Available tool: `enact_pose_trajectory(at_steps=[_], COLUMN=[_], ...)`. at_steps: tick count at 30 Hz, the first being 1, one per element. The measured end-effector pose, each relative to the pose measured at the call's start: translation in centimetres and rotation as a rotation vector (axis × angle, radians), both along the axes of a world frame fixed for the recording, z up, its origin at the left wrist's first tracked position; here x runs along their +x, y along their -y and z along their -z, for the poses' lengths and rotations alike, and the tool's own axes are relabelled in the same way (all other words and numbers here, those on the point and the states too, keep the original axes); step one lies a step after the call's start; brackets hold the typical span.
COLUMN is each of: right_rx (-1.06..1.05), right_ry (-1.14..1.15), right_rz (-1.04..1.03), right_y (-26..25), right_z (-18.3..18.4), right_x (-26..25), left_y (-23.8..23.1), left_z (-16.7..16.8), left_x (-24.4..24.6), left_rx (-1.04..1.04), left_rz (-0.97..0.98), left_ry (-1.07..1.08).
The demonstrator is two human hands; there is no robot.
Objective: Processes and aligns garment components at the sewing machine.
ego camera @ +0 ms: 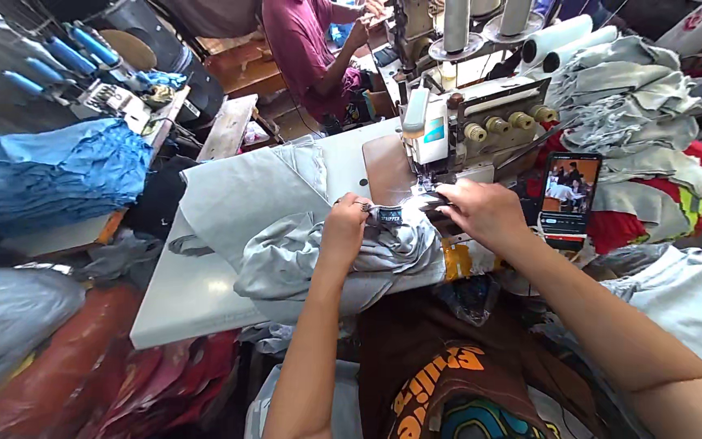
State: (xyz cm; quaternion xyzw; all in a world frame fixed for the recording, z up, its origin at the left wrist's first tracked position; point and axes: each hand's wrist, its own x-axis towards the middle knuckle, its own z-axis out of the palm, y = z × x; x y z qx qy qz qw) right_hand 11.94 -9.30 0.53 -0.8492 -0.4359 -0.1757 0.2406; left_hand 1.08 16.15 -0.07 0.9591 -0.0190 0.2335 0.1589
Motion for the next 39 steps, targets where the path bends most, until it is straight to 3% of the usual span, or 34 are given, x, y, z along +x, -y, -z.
enact_pose_trajectory(at_steps=[7,11,16,29,32,34,36,39], right_rx=[-0.087,0.038,0.000,-0.163,-0.037,0.161,0.348,0.477], right_ry=[0.161,-0.077,-0.422,-0.363,-0.329,-0.370,-0.527,-0.989], right_rz=[-0.127,-0.110,-0.256,-0.201,-0.198,-0.157,-0.089,0.035], right_y=[-3.8,-3.9,-4.0,-7.4,-7.0,-5.7,-3.3,0.3], right_z=[1.0,0.1,-3.1,-6.3,-5.7,-4.6,-2.8,2.0], right_x=[0.6,0.3,-0.7,-2.6,-2.6,-2.1,-1.7,-3.4], left_y=[1.2,0.7,0.3,3.1,3.5,3.0,1.6,-1.9], left_z=[-1.6,-3.6,-6.7,-8.1,-7.8,-7.8,-7.6,-5.4], left_x=[-2.6,-4.2,-4.8,-4.4,-4.3,-4.8,-5.4,-5.3], left_rx=[0.097,0.059,0.011,0.196,0.128,-0.075,-0.290,-0.357], left_rz=[-0.152,-0.096,0.021,-0.073,0.002,0.132,0.217,0.171], left_ry=[0.027,0.021,-0.015,0.066,0.122,0.158,0.133,-0.015])
